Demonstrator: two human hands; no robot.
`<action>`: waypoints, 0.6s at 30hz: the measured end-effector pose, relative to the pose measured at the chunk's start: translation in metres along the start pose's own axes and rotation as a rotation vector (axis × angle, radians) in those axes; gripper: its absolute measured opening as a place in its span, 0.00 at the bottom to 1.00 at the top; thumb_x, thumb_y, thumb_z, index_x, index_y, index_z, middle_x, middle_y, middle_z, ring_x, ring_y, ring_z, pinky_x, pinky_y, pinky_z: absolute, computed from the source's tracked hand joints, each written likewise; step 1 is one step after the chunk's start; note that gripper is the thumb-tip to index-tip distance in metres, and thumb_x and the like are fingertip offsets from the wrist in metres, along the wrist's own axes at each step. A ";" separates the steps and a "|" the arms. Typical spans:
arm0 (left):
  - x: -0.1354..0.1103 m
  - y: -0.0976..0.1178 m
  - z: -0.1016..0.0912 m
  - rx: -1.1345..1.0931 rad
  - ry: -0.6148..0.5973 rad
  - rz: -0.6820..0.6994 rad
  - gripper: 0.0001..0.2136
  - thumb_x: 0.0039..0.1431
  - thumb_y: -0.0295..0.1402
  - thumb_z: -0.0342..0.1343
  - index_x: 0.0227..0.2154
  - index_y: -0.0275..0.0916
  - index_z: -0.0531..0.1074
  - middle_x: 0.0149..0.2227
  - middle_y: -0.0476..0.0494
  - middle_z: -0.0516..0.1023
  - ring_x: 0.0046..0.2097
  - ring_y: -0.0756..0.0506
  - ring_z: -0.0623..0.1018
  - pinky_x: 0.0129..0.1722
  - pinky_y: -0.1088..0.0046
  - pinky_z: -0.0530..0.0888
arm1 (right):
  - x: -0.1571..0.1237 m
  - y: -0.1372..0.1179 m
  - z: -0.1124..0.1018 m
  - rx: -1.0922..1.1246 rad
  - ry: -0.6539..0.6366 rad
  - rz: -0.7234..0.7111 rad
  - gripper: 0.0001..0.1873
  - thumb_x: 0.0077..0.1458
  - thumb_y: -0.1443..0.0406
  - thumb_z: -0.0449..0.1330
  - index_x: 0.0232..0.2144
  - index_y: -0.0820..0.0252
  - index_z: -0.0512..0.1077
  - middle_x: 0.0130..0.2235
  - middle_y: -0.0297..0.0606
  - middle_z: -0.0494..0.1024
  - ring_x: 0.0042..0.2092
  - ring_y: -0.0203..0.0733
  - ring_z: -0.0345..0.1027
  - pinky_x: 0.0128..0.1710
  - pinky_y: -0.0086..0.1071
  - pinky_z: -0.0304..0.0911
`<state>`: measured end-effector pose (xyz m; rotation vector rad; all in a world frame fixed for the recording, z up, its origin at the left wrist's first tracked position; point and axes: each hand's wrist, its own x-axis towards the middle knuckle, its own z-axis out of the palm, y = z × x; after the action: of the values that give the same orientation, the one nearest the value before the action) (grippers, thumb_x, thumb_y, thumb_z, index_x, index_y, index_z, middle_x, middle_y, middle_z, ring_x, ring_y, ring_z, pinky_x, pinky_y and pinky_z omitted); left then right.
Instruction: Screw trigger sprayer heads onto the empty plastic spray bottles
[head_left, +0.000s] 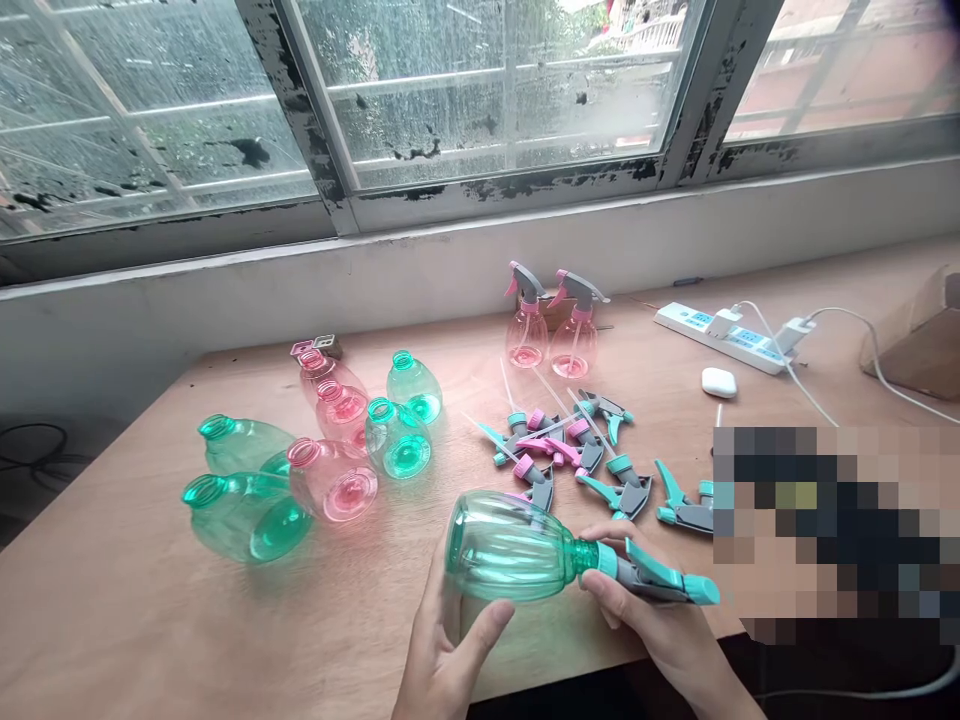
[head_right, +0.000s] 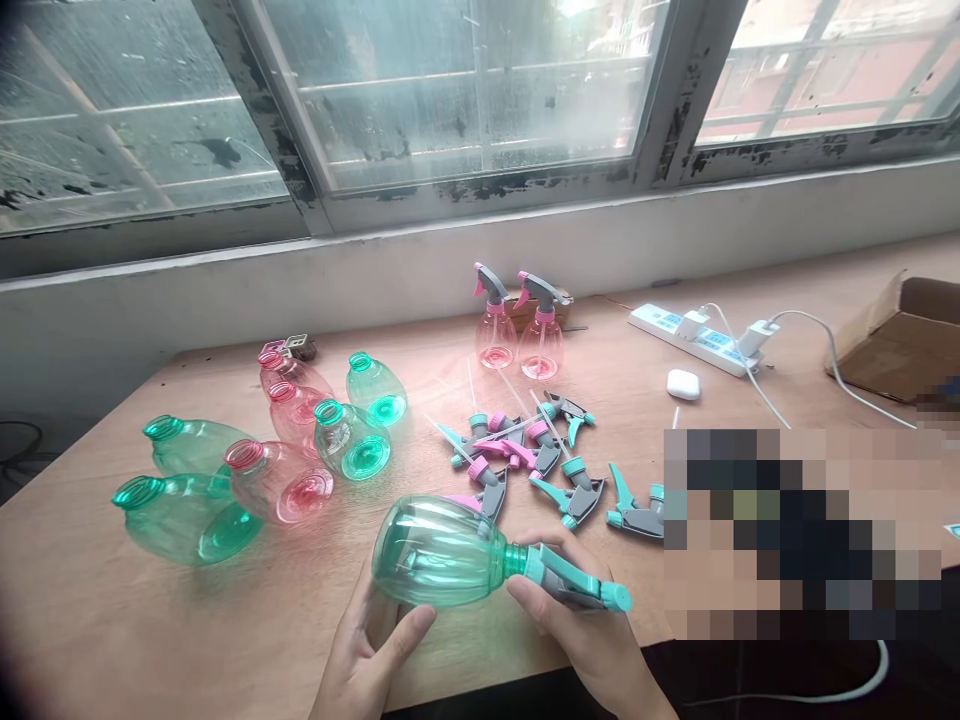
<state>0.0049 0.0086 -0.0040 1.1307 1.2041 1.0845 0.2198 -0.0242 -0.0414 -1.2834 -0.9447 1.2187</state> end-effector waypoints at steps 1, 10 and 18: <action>0.000 -0.002 0.000 -0.005 0.009 0.002 0.34 0.57 0.45 0.72 0.66 0.50 0.72 0.69 0.43 0.75 0.74 0.30 0.64 0.74 0.54 0.59 | 0.000 -0.001 0.001 0.001 0.006 -0.003 0.19 0.60 0.49 0.70 0.44 0.55 0.76 0.22 0.24 0.64 0.25 0.38 0.58 0.28 0.33 0.58; 0.000 -0.004 0.000 -0.074 0.013 0.023 0.36 0.59 0.46 0.70 0.68 0.50 0.68 0.70 0.41 0.73 0.73 0.31 0.66 0.72 0.55 0.62 | -0.002 -0.015 0.008 -0.037 0.053 -0.040 0.14 0.55 0.54 0.74 0.40 0.53 0.81 0.22 0.24 0.66 0.25 0.39 0.61 0.27 0.31 0.63; 0.004 0.006 0.004 -0.060 0.020 0.023 0.31 0.59 0.46 0.70 0.64 0.48 0.74 0.66 0.41 0.78 0.70 0.31 0.70 0.70 0.56 0.67 | -0.002 -0.014 0.008 -0.018 0.046 -0.039 0.14 0.56 0.53 0.74 0.41 0.52 0.82 0.21 0.24 0.65 0.25 0.38 0.60 0.27 0.30 0.63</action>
<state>0.0095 0.0129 0.0012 1.0925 1.1692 1.1441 0.2133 -0.0229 -0.0269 -1.2963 -0.9444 1.1486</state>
